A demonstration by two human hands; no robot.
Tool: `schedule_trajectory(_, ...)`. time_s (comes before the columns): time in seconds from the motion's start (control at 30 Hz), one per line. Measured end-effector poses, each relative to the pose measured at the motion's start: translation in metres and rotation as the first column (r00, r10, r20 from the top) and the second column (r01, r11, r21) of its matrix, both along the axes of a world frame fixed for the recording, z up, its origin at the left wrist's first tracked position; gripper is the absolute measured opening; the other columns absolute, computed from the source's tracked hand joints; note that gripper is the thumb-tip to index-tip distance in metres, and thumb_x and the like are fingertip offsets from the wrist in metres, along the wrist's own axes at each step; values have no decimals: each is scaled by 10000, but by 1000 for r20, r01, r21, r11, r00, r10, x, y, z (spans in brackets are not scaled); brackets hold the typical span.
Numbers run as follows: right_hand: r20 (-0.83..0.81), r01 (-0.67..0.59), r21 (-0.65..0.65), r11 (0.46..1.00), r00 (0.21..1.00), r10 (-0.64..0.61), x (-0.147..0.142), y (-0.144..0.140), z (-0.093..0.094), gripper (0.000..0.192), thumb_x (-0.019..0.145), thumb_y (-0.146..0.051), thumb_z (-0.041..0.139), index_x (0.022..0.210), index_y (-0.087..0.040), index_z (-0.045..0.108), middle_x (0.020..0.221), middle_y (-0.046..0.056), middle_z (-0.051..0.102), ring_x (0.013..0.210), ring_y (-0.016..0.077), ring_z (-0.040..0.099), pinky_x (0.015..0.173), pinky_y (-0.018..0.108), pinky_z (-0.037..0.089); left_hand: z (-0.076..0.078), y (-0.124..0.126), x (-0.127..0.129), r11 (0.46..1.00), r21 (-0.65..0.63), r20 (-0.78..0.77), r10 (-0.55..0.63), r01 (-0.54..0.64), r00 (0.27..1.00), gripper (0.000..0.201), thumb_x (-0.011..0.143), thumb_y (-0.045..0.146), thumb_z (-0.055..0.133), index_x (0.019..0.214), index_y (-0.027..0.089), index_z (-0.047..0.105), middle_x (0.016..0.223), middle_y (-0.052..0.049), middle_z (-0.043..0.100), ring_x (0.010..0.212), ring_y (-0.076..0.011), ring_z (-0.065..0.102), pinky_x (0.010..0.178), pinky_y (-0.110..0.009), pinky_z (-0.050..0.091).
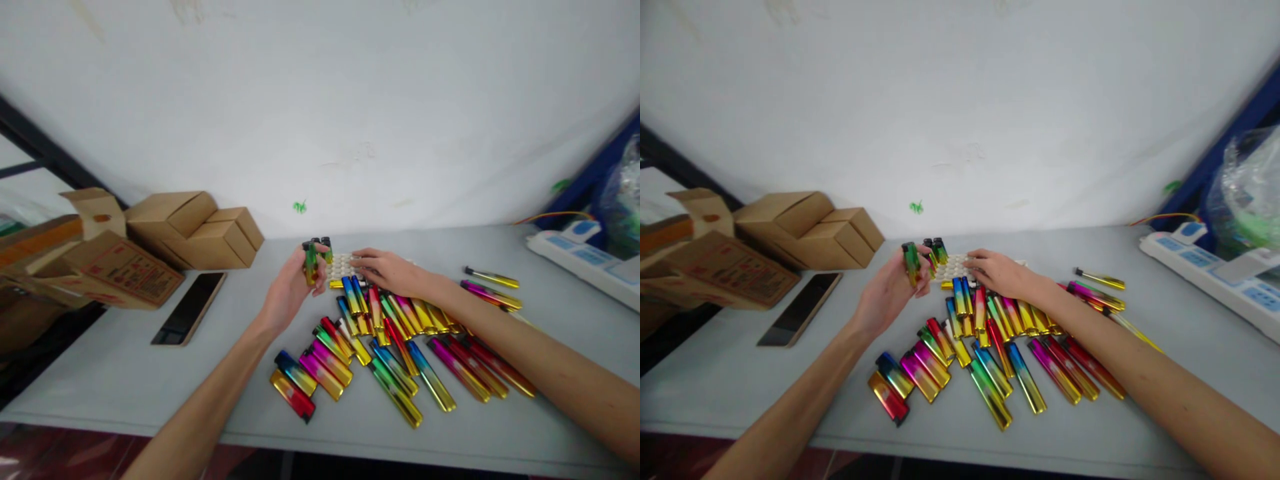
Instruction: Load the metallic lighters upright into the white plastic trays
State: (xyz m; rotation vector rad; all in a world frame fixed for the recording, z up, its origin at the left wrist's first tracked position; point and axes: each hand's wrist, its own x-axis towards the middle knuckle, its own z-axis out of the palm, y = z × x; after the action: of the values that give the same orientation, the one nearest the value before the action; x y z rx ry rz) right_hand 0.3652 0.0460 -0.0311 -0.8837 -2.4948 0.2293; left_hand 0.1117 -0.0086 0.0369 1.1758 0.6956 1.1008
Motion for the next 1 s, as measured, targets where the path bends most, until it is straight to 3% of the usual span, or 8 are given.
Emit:
schedule_trajectory(0.17, 18, 9, -24, 1000, 1000, -8, -2, -1, 3, 378, 1073, -224, 475, 1384, -111, 656, 1398, 222, 644, 1226, 302, 675, 1082, 511, 546, 9, 8, -8, 971, 213, -47, 124, -112, 991, 330, 919, 411, 741, 1182, 212, 715, 886, -21, 584, 783, -134, 553, 691, -241, 510)
schedule_trajectory(0.3, -2, 20, -31, 999, 1000, -20, -2, 0, 3, 365, 1062, -223, 494, 1370, -138, 673, 1400, 210, 647, 1204, 302, 687, 1071, 520, 548, 13, 18, -10, 934, 321, -149, 211, -154, 966, 330, 857, 341, 814, 1152, 200, 769, 1115, -77, 674, 993, -188, 650, 926, -344, 580)
schedule_trajectory(0.37, -19, 11, -30, 999, 1000, -12, -2, 0, 2, 361, 1061, -227, 493, 1356, -143, 684, 1400, 208, 648, 1197, 301, 690, 1073, 520, 544, 18, 23, -8, 920, 354, -201, 252, -170, 947, 362, 818, 322, 848, 1148, 192, 779, 1152, -88, 694, 1020, -202, 668, 965, -372, 576)
schedule_trajectory(0.47, -25, 2, -24, 1000, 1000, -3, -2, 3, -1, 365, 1064, -231, 480, 1348, -140, 690, 1401, 210, 646, 1190, 301, 692, 1074, 515, 542, 26, 32, -4, 895, 416, -281, 295, -161, 913, 354, 750, 299, 896, 1061, 167, 794, 1029, -81, 739, 973, -210, 683, 919, -356, 575)
schedule_trajectory(0.63, -12, 26, -14, 1000, 1000, -26, -3, 5, -4, 359, 1058, -221, 490, 1347, -145, 688, 1382, 198, 655, 1167, 287, 705, 1053, 491, 554, 32, 53, 2, 803, 574, -415, 453, -159, 789, 293, 639, 291, 962, 801, 152, 762, 772, -35, 705, 719, -151, 612, 633, -251, 495)
schedule_trajectory(0.8, -19, 26, 3, 1000, 999, -26, -4, 4, -4, 341, 1050, -201, 496, 1311, -146, 709, 1355, 190, 671, 1152, 275, 707, 1043, 473, 557, 23, 70, 2, 841, 522, -468, 421, -142, 777, 378, 630, 352, 966, 782, 150, 685, 782, -69, 761, 692, -170, 683, 634, -252, 513)
schedule_trajectory(0.9, -12, 25, 16, 1000, 1000, -24, -4, 4, -3, 339, 1049, -195, 493, 1300, -139, 714, 1350, 195, 672, 1138, 278, 709, 1031, 469, 563, 20, 74, 1, 843, 522, -514, 434, -132, 740, 392, 621, 365, 968, 808, 148, 701, 775, -80, 774, 648, -171, 689, 592, -245, 514)
schedule_trajectory(1.0, -7, 22, 36, 999, 1000, -22, -4, 6, -5, 343, 1054, -201, 486, 1306, -142, 710, 1344, 189, 674, 1129, 273, 711, 1029, 457, 564, 22, 76, -1, 865, 495, -538, 383, -86, 751, 384, 626, 348, 962, 844, 146, 718, 844, -94, 792, 698, -186, 722, 649, -267, 563)
